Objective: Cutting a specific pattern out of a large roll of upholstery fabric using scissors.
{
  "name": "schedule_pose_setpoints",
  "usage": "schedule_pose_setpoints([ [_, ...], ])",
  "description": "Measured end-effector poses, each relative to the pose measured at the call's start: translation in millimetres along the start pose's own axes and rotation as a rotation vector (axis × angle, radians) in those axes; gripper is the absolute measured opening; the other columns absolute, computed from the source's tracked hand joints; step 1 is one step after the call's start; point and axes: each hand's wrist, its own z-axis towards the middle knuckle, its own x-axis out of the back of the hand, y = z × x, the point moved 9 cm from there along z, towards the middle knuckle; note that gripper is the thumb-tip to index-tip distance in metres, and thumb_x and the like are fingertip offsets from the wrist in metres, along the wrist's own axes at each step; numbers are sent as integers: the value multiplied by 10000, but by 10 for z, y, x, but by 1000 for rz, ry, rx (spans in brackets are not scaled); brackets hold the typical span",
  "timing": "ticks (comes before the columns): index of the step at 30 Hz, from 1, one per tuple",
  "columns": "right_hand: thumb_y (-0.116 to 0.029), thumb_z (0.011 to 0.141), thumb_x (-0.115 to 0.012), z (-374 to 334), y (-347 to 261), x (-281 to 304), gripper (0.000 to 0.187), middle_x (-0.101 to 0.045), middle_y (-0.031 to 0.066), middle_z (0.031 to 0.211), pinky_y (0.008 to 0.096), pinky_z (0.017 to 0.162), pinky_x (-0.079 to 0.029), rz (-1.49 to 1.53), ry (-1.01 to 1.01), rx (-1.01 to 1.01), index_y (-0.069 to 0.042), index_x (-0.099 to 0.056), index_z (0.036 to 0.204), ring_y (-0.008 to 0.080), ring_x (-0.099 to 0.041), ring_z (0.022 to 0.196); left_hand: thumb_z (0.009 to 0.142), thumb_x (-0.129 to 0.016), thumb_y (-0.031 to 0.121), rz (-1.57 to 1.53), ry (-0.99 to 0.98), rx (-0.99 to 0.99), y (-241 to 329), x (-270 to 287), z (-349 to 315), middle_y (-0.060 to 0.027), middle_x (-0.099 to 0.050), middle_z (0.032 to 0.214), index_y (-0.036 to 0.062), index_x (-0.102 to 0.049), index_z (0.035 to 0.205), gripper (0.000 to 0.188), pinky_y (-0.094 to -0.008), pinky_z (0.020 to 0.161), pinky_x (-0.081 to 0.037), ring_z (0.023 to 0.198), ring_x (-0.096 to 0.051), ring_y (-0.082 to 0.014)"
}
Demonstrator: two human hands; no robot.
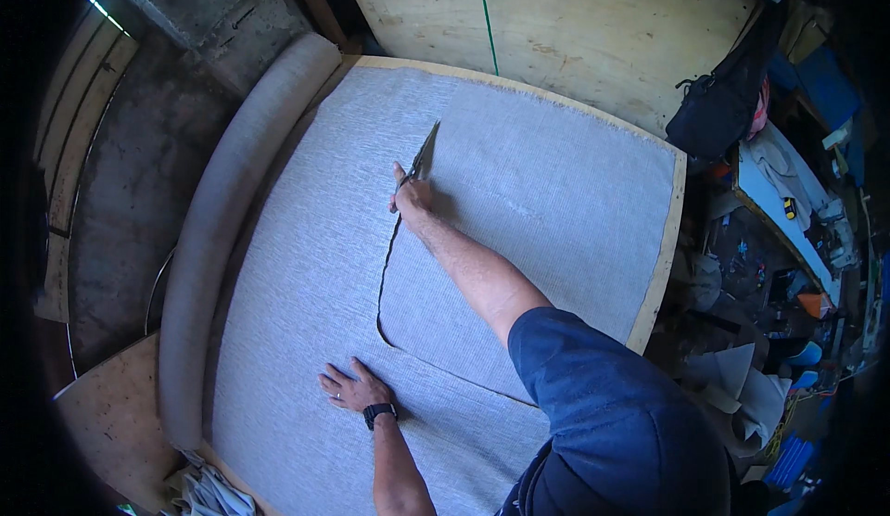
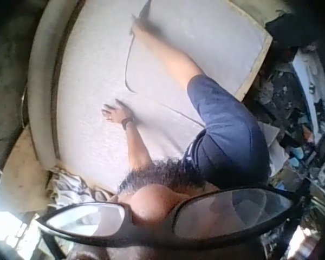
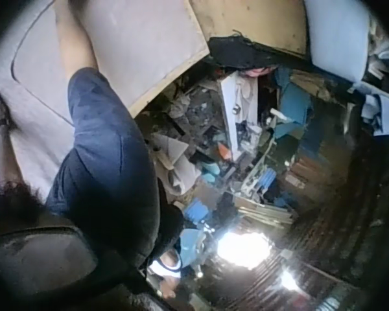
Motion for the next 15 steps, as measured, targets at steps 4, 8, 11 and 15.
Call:
schedule_pose_setpoints([
  [4,-753,820,-589,-17,-66,-25,698,-555,53,562,308,344,-377,-112,-13,-84,-66,-544,706,163,-582,452,964,-481,511,-10,12,8,-77,7,41,-179,-200,1603,82,-270,1531,741,-498,1231,-39,1504,-136,-308],
  [8,-739,822,-603,26,-29,-89,680,-552,47,570,298,354,-373,-112,-51,-100,-69,-548,718,164,-585,457,960,-483,513,8,15,19,-129,52,60,-177,-205,1601,81,-266,1531,748,-495,1232,-45,1504,-137,-303],
  [11,-655,849,-650,332,-163,122,602,-533,41,562,296,361,-368,80,9,68,-80,-537,710,163,-571,447,959,-481,510,-15,-16,-4,84,4,-32,-176,-202,1602,80,-268,1530,746,-495,1232,-47,1504,-138,-301],
  [15,-603,861,-675,217,-170,7,554,-506,24,549,306,354,-365,54,7,-9,-107,-499,688,165,-537,420,961,-476,510,-21,-12,7,1,44,6,-177,-196,1604,78,-271,1529,742,-495,1232,-44,1505,-134,-302],
])
